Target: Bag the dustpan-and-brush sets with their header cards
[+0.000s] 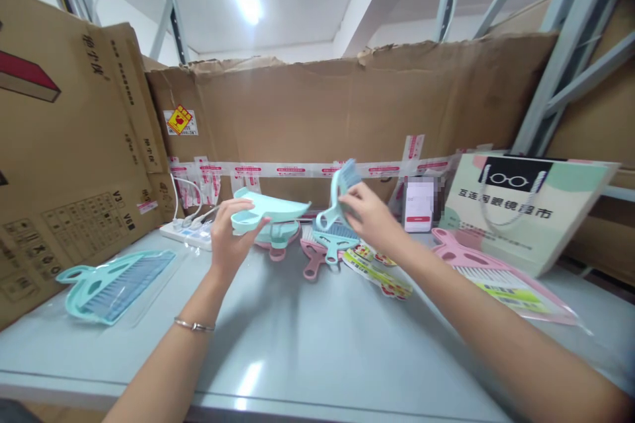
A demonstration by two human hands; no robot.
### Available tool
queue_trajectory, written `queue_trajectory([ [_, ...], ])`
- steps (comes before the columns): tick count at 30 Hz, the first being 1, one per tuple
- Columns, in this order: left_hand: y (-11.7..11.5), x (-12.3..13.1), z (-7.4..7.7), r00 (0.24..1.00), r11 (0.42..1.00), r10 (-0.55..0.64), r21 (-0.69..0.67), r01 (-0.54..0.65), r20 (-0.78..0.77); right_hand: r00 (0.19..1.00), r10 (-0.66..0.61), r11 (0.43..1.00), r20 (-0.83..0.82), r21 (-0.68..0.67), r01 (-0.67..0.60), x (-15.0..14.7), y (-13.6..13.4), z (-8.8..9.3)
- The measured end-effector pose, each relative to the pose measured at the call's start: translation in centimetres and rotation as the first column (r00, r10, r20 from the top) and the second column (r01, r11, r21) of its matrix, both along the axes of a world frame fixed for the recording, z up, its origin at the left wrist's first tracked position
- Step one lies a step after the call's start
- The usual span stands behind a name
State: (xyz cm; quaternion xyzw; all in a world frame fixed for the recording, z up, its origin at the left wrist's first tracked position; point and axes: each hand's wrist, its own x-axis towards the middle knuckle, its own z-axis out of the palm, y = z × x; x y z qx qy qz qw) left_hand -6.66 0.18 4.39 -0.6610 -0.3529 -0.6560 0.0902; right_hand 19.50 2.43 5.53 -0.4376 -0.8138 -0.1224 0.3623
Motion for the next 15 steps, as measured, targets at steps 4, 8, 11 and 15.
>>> queue_trajectory([
  [4,1.8,-0.9,-1.5,0.939,0.97,0.081,-0.192,-0.152,-0.334,0.954,0.042,0.976,0.295,-0.217,0.024,-0.9,3.1,-4.3],
  [8,3.3,-1.5,-3.5,0.811,0.878,-0.072,-0.423,-0.225,-0.581,0.96,0.068,0.961,0.271,-0.277,0.01,-1.5,4.1,-7.0],
  [11,3.6,-2.0,-4.4,0.777,0.866,-0.104,-0.44,-0.236,-0.621,0.988,0.009,0.961,0.153,-0.273,0.033,0.7,3.8,-7.2],
  [15,3.4,-2.3,-3.8,0.79,0.854,0.11,-0.349,-0.386,-0.604,0.973,-0.21,0.946,-0.094,-0.271,0.178,8.9,1.2,-7.1],
])
